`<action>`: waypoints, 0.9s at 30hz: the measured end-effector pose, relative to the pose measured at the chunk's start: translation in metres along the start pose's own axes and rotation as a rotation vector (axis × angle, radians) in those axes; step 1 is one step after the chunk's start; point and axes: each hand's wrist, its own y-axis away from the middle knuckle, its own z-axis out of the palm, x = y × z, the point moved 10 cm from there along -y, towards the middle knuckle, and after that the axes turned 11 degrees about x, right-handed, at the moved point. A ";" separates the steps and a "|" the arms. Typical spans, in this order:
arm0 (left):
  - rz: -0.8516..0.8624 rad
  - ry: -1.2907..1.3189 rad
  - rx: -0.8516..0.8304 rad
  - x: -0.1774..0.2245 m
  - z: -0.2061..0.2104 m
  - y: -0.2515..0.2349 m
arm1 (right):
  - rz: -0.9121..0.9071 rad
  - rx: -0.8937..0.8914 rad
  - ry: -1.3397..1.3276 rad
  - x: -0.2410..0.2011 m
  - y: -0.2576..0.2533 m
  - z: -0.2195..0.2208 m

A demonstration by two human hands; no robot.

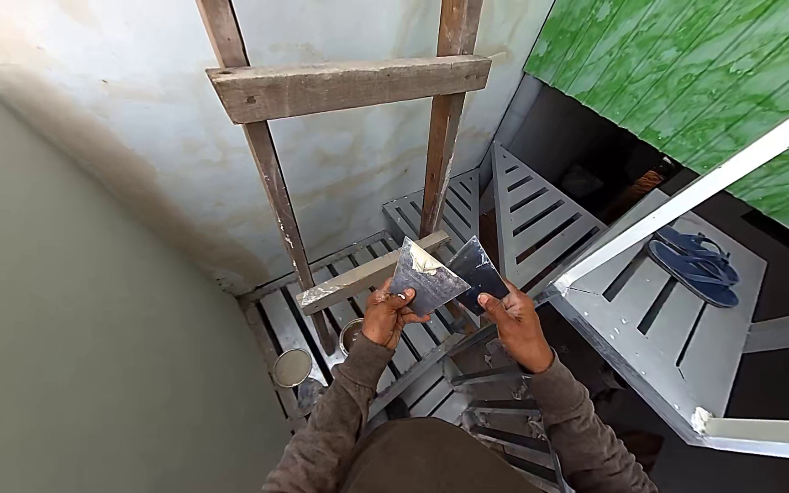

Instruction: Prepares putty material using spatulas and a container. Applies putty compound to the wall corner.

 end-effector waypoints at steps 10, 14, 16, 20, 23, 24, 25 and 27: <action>0.036 -0.062 -0.006 0.004 0.020 0.011 | -0.053 0.021 0.397 0.011 -0.008 -0.021; 0.081 -0.010 0.094 0.005 0.029 -0.002 | -0.107 -0.254 0.573 0.032 0.009 0.001; 0.148 -0.008 0.106 0.027 0.027 -0.006 | -0.070 -0.149 0.502 0.042 0.001 -0.024; 0.104 -0.065 -0.086 0.028 0.028 -0.006 | 0.115 0.290 -0.408 0.049 -0.041 -0.099; -0.031 -0.072 -0.243 -0.013 0.055 0.003 | 0.189 0.264 -1.127 0.066 -0.079 -0.098; -0.070 -0.075 -0.306 -0.028 0.069 0.008 | 0.176 0.172 -1.321 0.067 -0.090 -0.089; -0.112 -0.071 -0.368 -0.042 0.082 0.014 | 0.166 0.103 -1.429 0.067 -0.098 -0.080; -0.201 -0.057 -0.458 -0.068 0.104 0.024 | 0.157 0.048 -1.469 0.068 -0.105 -0.067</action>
